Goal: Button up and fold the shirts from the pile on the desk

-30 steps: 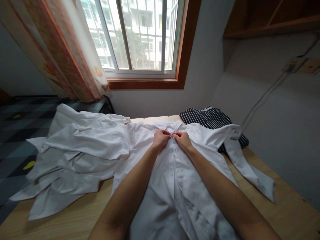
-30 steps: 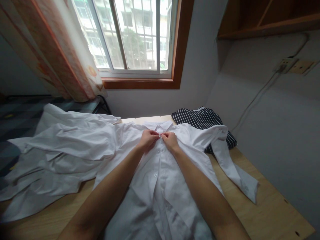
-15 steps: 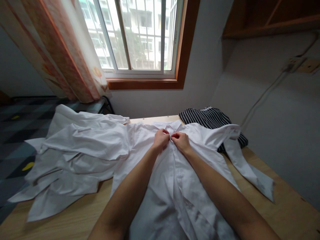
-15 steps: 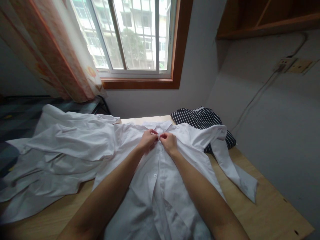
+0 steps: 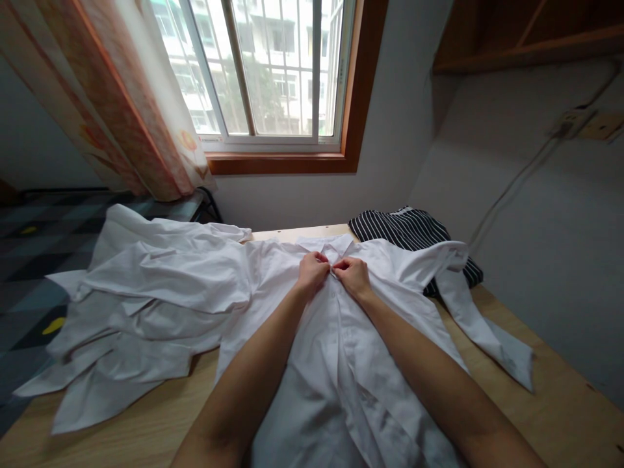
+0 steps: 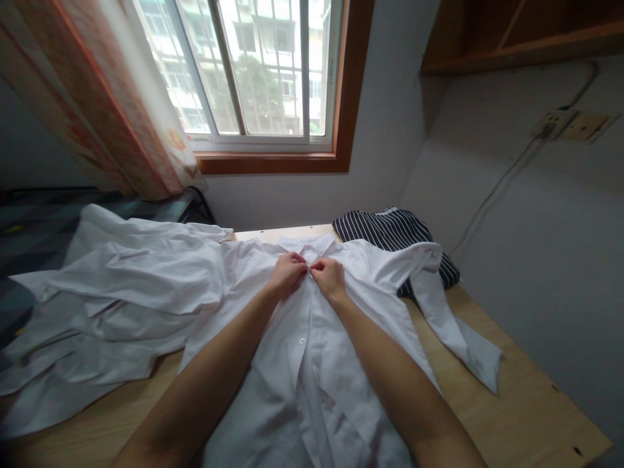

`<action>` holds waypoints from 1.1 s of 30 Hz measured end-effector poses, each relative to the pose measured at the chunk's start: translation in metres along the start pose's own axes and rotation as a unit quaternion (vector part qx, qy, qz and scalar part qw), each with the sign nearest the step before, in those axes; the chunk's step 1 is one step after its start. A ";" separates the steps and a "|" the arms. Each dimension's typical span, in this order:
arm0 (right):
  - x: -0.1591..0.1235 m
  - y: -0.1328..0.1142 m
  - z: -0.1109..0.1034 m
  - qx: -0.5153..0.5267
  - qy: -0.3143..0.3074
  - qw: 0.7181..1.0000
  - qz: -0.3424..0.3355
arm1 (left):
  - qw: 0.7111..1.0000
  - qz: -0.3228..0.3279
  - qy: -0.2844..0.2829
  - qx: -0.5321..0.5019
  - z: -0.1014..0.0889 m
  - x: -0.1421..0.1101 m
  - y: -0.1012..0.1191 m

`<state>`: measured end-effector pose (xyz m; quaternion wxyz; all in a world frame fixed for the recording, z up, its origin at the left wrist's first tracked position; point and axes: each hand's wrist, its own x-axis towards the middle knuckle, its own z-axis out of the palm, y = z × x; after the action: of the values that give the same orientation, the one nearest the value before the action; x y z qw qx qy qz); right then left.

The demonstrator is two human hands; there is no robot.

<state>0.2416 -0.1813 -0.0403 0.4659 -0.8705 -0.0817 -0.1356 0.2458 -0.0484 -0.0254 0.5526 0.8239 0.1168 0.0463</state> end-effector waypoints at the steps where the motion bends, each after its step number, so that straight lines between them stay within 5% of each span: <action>1: 0.001 0.000 0.000 0.008 0.002 1.000 0.006 | 1.000 0.002 0.000 0.001 0.000 0.000 0.000; 7: 0.003 0.000 0.000 0.054 0.007 0.998 0.032 | 0.999 0.045 0.006 0.019 0.001 0.000 0.000; 23: 0.008 -0.003 0.001 -0.127 -0.065 0.989 0.031 | 0.978 0.126 0.015 0.166 -0.005 -0.006 0.008; 33: 0.005 -0.001 0.002 -0.152 -0.046 0.987 0.013 | 0.958 0.133 0.026 0.253 -0.006 -0.013 0.012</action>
<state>0.2463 -0.1789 -0.0396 0.3257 -0.9376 -0.0697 -0.1003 0.2340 -0.0501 -0.0115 0.3114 0.9434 0.0287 0.1101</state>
